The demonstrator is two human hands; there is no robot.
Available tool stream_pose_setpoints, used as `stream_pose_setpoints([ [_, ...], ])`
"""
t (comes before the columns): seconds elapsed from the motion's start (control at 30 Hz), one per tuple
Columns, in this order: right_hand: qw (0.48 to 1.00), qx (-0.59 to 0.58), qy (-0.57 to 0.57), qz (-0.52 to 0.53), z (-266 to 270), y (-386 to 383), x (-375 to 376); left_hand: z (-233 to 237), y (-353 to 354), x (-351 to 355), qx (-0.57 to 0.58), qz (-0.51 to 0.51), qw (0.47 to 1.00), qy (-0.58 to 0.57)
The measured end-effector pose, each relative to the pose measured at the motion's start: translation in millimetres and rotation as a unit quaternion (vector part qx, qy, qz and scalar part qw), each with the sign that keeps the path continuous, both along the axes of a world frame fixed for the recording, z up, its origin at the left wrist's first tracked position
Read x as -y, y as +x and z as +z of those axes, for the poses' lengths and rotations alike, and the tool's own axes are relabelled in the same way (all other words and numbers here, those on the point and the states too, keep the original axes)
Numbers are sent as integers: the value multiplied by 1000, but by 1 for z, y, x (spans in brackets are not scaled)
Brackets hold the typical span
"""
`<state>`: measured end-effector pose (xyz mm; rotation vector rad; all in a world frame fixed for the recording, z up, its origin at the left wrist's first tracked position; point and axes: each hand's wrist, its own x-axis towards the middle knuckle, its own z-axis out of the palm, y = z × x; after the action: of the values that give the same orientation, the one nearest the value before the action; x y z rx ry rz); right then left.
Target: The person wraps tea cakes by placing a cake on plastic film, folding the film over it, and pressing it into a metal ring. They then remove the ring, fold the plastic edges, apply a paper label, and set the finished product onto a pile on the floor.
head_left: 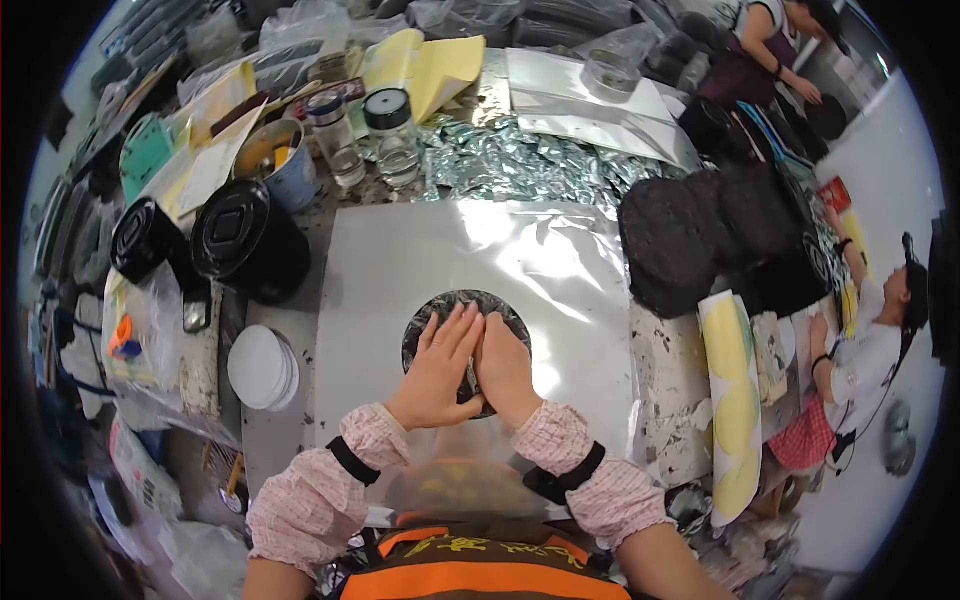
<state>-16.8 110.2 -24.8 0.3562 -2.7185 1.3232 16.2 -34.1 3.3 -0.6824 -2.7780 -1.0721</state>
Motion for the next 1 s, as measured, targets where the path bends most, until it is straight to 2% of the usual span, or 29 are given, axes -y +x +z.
stream_pose_setpoints([
  [0.03, 1000, -16, 26, 8, 4, 2, -7, 6, -2, -3, 8, -26, 997, -73],
  [0.1, 995, -50, 82, 35, 26, 6, -27, -10, -3, -12, -14, 12, 992, -126],
  [0.13, 985, -141, 95, 19, 51, 7, -31, -16, -2, -14, -23, 24, 988, -148],
  [0.23, 987, 1, 103, 124, 21, 8, -36, -23, -4, -15, -47, 52, 972, -225],
  [0.27, 989, 0, 58, 138, 18, 7, -39, -24, -4, -21, -57, 55, 965, -250],
  [0.33, 977, -52, 106, 177, -8, 7, -70, -22, -6, -37, -22, 45, 986, -157],
  [0.37, 964, -95, 104, 224, -21, 0, -67, -17, -3, -25, -10, 73, 988, -134],
  [0.43, 957, -95, 105, 254, -14, 2, -67, -20, 3, -26, -25, 93, 993, -73],
  [0.47, 957, -90, 109, 252, -9, 0, -65, -32, 2, -25, -21, 91, 996, -7],
  [0.53, 962, -72, 142, 222, 6, -6, -65, -50, 4, -27, -70, 80, 994, -18],
  [0.63, 962, -68, 174, 198, 27, -8, -46, -50, -2, -28, -40, 39, 998, -35],
  [0.87, 962, -86, 185, 182, 32, -11, -34, -62, -5, -23, -70, 32, 997, -26],
  [0.97, 964, -100, 191, 155, 35, -7, -35, -68, -2, -26, -211, 65, 973, -71],
  [1.0, 965, -105, 193, 141, 37, -6, -38, -68, -3, -25, -219, 64, 972, -64],
])
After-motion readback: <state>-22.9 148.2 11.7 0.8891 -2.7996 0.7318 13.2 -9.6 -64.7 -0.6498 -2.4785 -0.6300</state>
